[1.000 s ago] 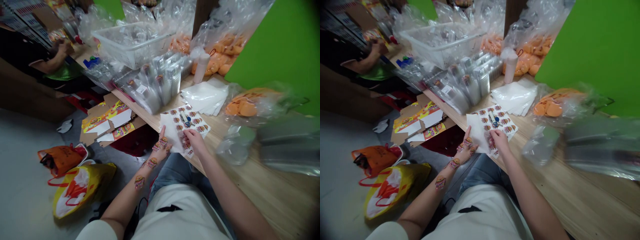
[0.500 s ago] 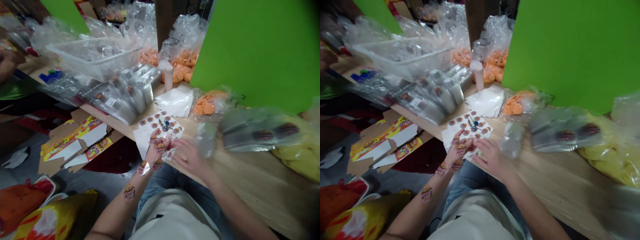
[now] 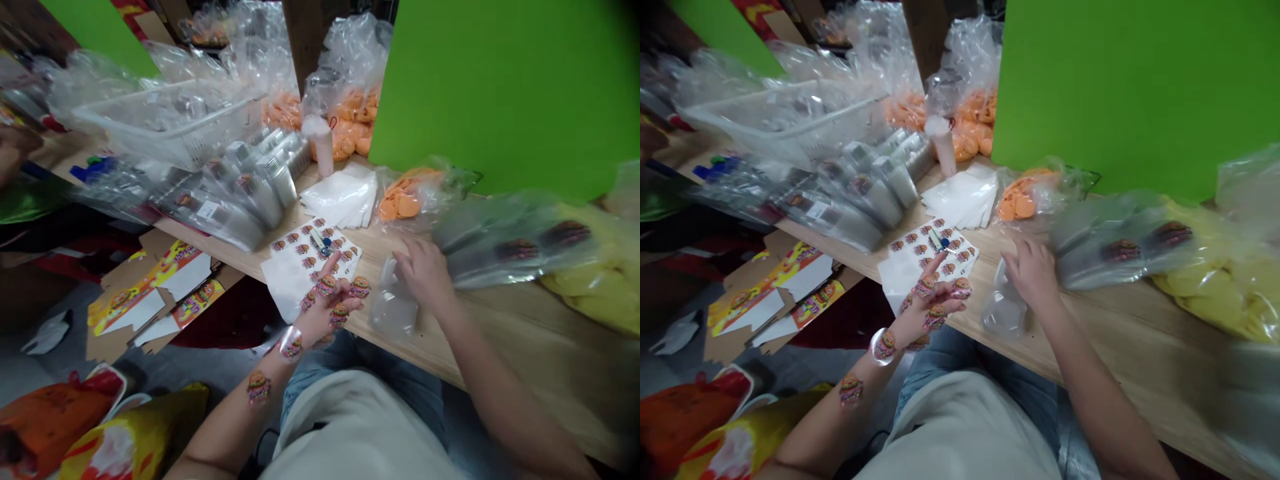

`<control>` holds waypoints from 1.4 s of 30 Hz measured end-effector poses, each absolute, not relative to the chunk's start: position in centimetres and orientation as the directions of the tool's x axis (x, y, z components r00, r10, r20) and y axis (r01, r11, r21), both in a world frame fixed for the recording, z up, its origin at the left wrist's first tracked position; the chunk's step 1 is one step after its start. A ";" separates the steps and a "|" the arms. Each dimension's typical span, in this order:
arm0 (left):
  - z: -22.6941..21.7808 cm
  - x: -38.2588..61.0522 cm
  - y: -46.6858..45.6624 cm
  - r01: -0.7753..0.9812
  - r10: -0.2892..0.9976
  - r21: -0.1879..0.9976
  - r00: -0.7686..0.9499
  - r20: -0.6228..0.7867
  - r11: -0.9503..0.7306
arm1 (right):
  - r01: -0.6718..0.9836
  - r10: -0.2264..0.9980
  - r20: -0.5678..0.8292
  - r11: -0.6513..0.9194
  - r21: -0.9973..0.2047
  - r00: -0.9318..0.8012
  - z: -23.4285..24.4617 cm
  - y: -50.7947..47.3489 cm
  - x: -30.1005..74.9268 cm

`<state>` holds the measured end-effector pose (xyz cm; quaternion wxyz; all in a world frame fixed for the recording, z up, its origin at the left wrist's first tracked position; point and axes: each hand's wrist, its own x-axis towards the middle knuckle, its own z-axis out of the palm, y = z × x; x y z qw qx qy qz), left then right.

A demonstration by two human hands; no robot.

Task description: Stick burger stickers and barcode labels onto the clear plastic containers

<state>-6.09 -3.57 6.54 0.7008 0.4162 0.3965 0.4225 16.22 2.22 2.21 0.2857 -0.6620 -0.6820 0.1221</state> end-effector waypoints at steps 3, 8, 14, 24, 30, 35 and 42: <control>6.6 -5.6 -4.0 -0.175 0.910 0.944 0.363 -0.201 0.278 | 0.644 0.985 0.172 0.152 -0.749 -0.033 5.0 -0.8 14.6; 5.9 -4.7 -5.0 -0.052 0.872 0.974 0.459 -0.172 0.219 | 0.456 0.972 0.233 0.205 -0.866 0.006 7.8 -4.5 14.8; 2.4 -2.7 -4.4 0.156 0.832 0.950 0.535 0.147 -0.269 | 0.367 0.973 -0.044 -0.127 -0.922 0.225 5.0 -6.5 18.7; -0.6 -2.3 -3.6 0.183 0.748 0.894 0.629 0.213 -0.409 | 0.212 0.977 -0.212 -0.205 -0.955 -0.012 1.7 -6.3 17.4; -0.7 -2.6 -3.6 0.125 0.738 0.921 0.642 0.208 -0.368 | 0.323 0.978 -0.209 -0.206 -0.924 0.028 1.8 -5.9 17.3; -0.7 -2.5 -3.8 0.059 0.751 0.961 0.638 0.173 -0.271 | 0.331 0.977 -0.205 -0.210 -0.920 0.050 1.6 -6.1 17.1; -0.5 -1.8 -4.1 0.037 0.808 0.976 0.567 0.157 -0.215 | 0.382 0.980 -0.191 -0.195 -0.903 0.048 1.5 -6.3 16.8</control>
